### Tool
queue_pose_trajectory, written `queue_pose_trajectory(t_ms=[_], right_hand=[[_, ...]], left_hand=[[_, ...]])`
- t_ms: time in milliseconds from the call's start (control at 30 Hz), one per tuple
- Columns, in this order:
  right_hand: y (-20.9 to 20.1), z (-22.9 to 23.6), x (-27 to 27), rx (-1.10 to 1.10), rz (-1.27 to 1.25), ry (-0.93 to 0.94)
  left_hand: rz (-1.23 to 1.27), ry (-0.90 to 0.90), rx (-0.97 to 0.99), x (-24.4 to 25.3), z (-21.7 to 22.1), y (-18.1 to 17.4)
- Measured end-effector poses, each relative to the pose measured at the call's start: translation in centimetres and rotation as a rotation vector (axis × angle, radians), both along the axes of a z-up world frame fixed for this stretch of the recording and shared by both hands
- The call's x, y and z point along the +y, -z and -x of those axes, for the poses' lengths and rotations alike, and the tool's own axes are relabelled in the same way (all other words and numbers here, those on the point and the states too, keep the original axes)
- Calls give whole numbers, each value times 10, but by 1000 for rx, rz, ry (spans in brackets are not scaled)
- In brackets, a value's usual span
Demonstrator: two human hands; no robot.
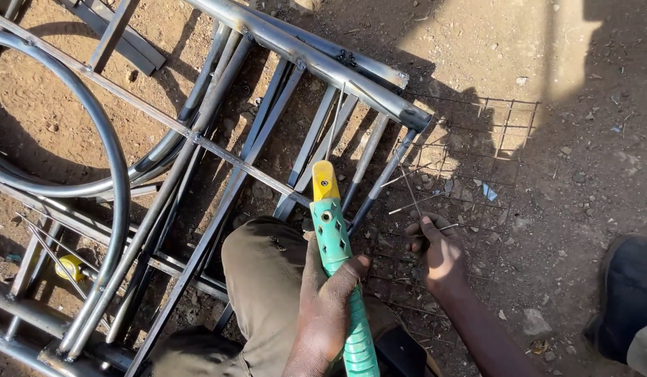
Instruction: The person is welding a metal mesh onto a rectangular metal frame using an arc welder.
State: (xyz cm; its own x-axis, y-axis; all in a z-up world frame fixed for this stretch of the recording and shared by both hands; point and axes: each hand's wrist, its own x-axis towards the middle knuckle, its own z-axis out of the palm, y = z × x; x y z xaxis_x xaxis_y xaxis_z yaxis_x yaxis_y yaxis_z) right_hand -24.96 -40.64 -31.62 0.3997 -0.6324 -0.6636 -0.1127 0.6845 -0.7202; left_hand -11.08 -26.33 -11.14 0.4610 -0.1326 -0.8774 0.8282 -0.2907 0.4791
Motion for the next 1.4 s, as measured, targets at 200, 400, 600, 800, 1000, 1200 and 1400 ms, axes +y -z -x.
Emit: queue_pose_trajectory(t_ms=[200,400,600,800,1000,1200,1400], right_hand=[[14,-21,0,-12,96,-81],[-6,-43,0,-158,93,-81],[10,-73,-28,-130,209,-160],[13,-109,-42,-143,274,-204],[30,-130,-57,59,270,-209],[17,-136,-61,229,301,-313],[23,-135,-63,125,253,-249]], left_hand=[[-25,66,-5,0,-6,-5],[-8,23,10,-1,-2,0],[13,-61,56,-1,1,-5],[-12,-70,69,8,-2,-5],[31,-140,72,10,-1,0],[17,-164,134,7,-4,-4],[17,-135,117,6,-5,-2]])
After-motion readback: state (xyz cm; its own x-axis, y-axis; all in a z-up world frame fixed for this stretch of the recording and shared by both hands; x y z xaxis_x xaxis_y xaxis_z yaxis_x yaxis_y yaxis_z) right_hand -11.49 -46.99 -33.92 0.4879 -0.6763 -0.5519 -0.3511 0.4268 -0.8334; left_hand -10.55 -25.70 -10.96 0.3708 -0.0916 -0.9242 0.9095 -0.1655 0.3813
